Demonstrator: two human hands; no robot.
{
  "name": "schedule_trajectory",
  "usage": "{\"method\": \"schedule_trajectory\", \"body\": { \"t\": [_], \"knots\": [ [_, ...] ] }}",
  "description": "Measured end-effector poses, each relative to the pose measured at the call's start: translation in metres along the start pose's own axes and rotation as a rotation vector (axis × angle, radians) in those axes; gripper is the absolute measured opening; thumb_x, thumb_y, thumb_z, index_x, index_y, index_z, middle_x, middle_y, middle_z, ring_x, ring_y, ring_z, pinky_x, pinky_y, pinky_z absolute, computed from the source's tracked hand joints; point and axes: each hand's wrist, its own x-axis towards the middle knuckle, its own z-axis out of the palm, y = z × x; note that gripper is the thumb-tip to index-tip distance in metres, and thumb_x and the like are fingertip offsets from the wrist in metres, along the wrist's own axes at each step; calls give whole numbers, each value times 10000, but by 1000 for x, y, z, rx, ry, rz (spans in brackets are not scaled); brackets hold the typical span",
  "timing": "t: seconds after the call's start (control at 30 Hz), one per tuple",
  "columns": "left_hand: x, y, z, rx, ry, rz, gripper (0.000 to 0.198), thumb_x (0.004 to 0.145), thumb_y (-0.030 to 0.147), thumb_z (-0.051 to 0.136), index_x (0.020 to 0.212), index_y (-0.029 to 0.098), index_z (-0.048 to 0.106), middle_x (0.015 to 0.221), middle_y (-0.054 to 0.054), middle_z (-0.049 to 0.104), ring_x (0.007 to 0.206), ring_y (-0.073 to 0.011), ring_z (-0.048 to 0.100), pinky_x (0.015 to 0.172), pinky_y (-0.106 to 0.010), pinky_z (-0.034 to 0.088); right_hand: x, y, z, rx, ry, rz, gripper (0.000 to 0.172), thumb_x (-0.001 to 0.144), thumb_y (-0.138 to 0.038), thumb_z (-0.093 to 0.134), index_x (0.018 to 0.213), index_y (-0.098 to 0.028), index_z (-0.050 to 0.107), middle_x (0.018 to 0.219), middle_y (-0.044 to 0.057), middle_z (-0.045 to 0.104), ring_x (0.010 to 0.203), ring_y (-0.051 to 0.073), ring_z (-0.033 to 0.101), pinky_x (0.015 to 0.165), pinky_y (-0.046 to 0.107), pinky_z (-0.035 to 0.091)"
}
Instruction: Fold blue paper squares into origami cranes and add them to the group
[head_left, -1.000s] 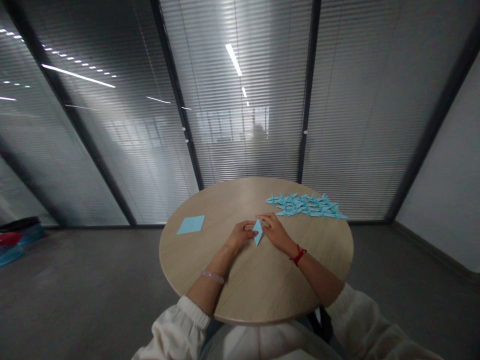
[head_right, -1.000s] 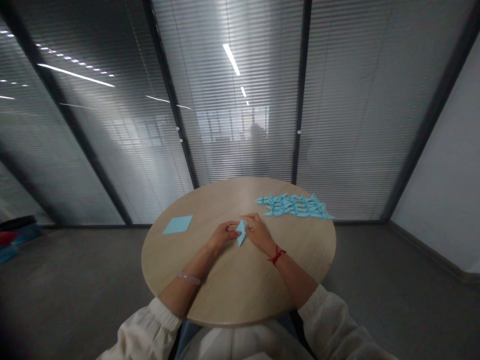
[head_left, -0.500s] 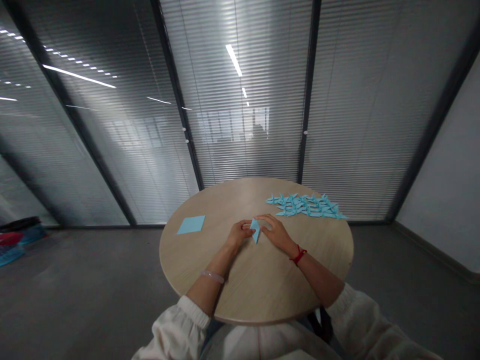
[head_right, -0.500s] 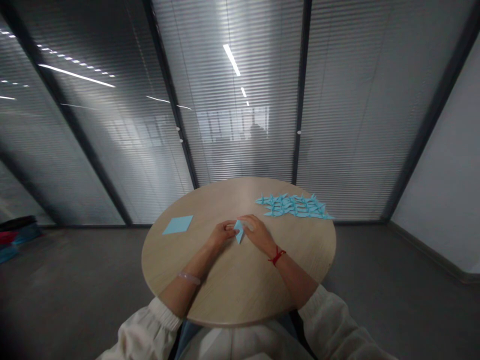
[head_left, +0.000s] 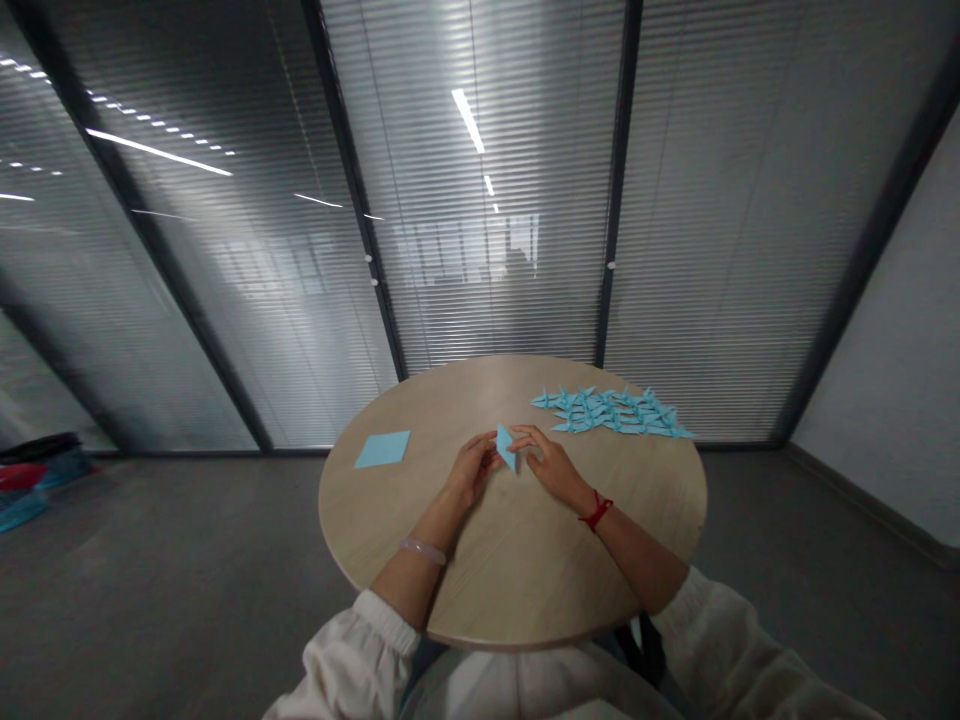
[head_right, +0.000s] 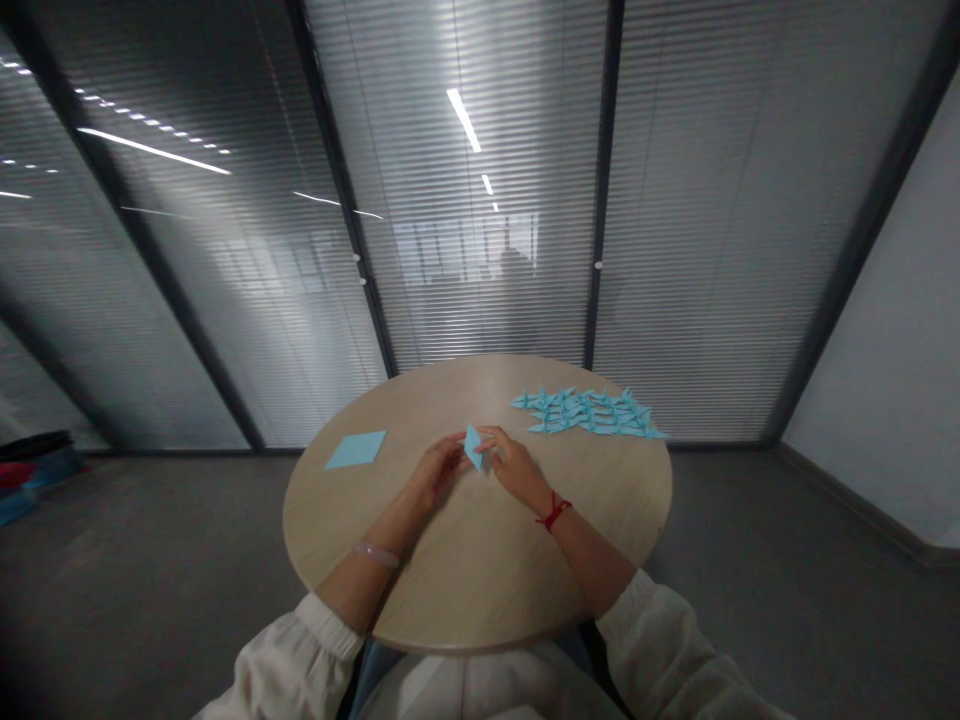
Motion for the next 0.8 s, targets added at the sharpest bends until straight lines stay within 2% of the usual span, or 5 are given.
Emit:
{"method": "schedule_trajectory", "body": {
  "t": [0.2,0.33,0.43,0.63,0.8],
  "knots": [
    [-3,0,-1,72,1,51,338,655,145,759,963,104,627,835,-87,701,725,-151,654,735,-270,526,0,2,1,7,5,-1,444,778,-43,415,1171,-218,524,966,20,709,1039,170,618,1001,378,400],
    [-1,-2,-3,128,-9,101,396,618,149,783,978,99,624,788,-97,710,710,-167,662,755,-305,521,2,9,2,52,91,43,251,835,-206,507,1078,-204,569,991,49,694,997,174,628,947,349,432],
    [-1,-3,-2,171,-28,130,447,596,195,803,996,105,627,784,-97,714,705,-171,662,750,-314,512,4,18,4,89,176,134,275,801,-312,589,1042,-179,585,974,65,679,917,174,637,855,315,471],
    [-3,0,1,221,-141,162,594,524,308,846,1032,100,619,756,-87,721,675,-172,657,743,-318,498,4,29,9,46,16,231,260,805,-412,575,791,-168,664,784,27,673,741,163,614,706,274,453],
    [1,-2,-2,268,-119,187,573,514,311,849,1005,108,634,734,-67,717,634,-160,644,686,-290,491,3,31,9,7,31,214,277,808,-421,584,752,-167,679,737,18,658,693,155,587,646,252,419]
  ]
}}
